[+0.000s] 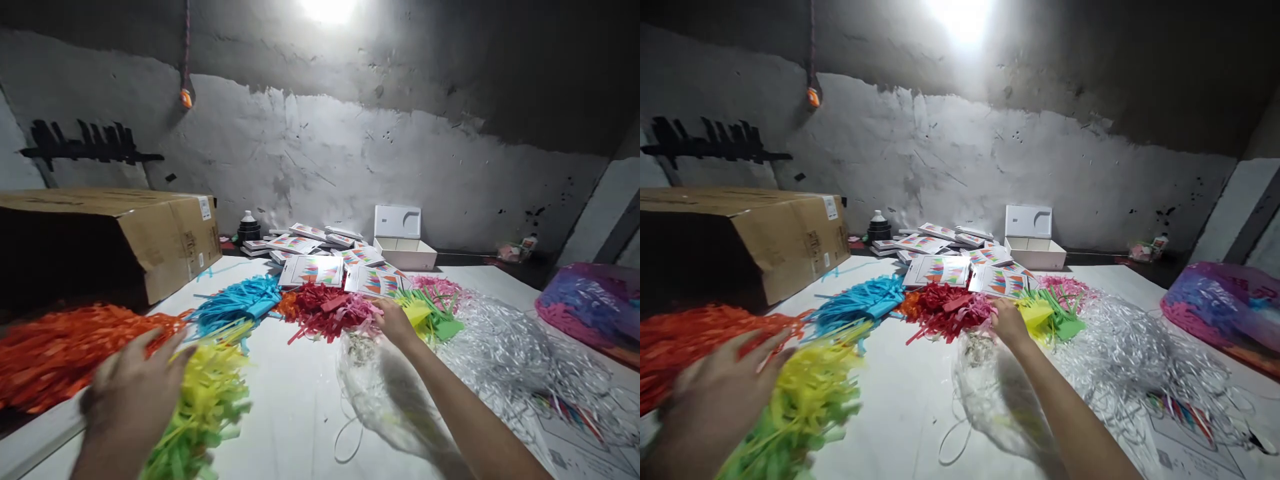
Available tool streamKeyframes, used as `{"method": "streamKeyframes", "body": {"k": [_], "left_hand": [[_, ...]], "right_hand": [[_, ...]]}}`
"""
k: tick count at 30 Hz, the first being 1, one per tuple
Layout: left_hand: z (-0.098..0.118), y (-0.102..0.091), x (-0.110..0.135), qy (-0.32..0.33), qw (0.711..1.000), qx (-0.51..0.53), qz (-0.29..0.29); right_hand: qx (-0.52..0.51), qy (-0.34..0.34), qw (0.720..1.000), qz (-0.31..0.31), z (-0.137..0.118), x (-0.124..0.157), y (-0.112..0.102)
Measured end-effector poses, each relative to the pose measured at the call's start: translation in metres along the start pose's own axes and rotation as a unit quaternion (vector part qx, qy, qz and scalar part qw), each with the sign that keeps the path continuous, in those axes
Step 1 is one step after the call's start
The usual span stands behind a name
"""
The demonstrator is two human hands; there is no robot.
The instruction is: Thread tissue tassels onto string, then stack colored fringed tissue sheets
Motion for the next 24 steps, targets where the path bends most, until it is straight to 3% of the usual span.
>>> {"method": "streamKeyframes", "body": {"k": [1, 3, 6, 8, 10, 13, 17, 21, 24], "left_hand": [[0.021, 0.017, -0.009, 0.013, 1.0, 0.007, 0.006], [0.091, 0.089, -0.019, 0.129, 0.975, 0.111, -0.139], [0.189, 0.185, -0.026, 0.221, 0.93, 0.177, -0.235], [0.238, 0.236, -0.029, 0.255, 0.906, 0.197, -0.275], [0.266, 0.275, -0.032, 0.273, 0.888, 0.214, -0.302], [0.281, 0.312, -0.039, 0.277, 0.867, 0.247, -0.334], [0.267, 0.33, -0.063, 0.23, 0.852, 0.317, -0.347], [0.237, 0.32, -0.105, 0.134, 0.847, 0.399, -0.324], [0.21, 0.287, -0.148, 0.053, 0.855, 0.452, -0.248]], "right_hand": [[0.025, 0.014, 1.0, -0.001, 0.021, -0.015, 0.004], [0.067, 0.03, 0.997, -0.008, 0.053, -0.034, 0.018], [0.107, 0.023, 0.994, -0.014, 0.078, -0.048, 0.037], [0.118, 0.003, 0.993, -0.006, 0.081, -0.054, 0.041], [0.121, -0.024, 0.992, 0.007, 0.079, -0.058, 0.04], [0.119, -0.05, 0.991, 0.023, 0.082, -0.061, 0.036], [0.126, 0.001, 0.992, 0.013, 0.12, -0.061, 0.035], [0.139, 0.061, 0.988, -0.042, 0.165, -0.057, 0.037], [0.147, 0.079, 0.984, -0.067, 0.177, -0.052, 0.032]]}}
Point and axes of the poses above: each hand's wrist, its own x-axis away from the middle knuckle, its own y-axis out of the palm, z = x × y, the point moved 8 cm from there along -x, towards the middle knuckle, and after that the axes turned 6 degrees about y, right-handed, at the moved point
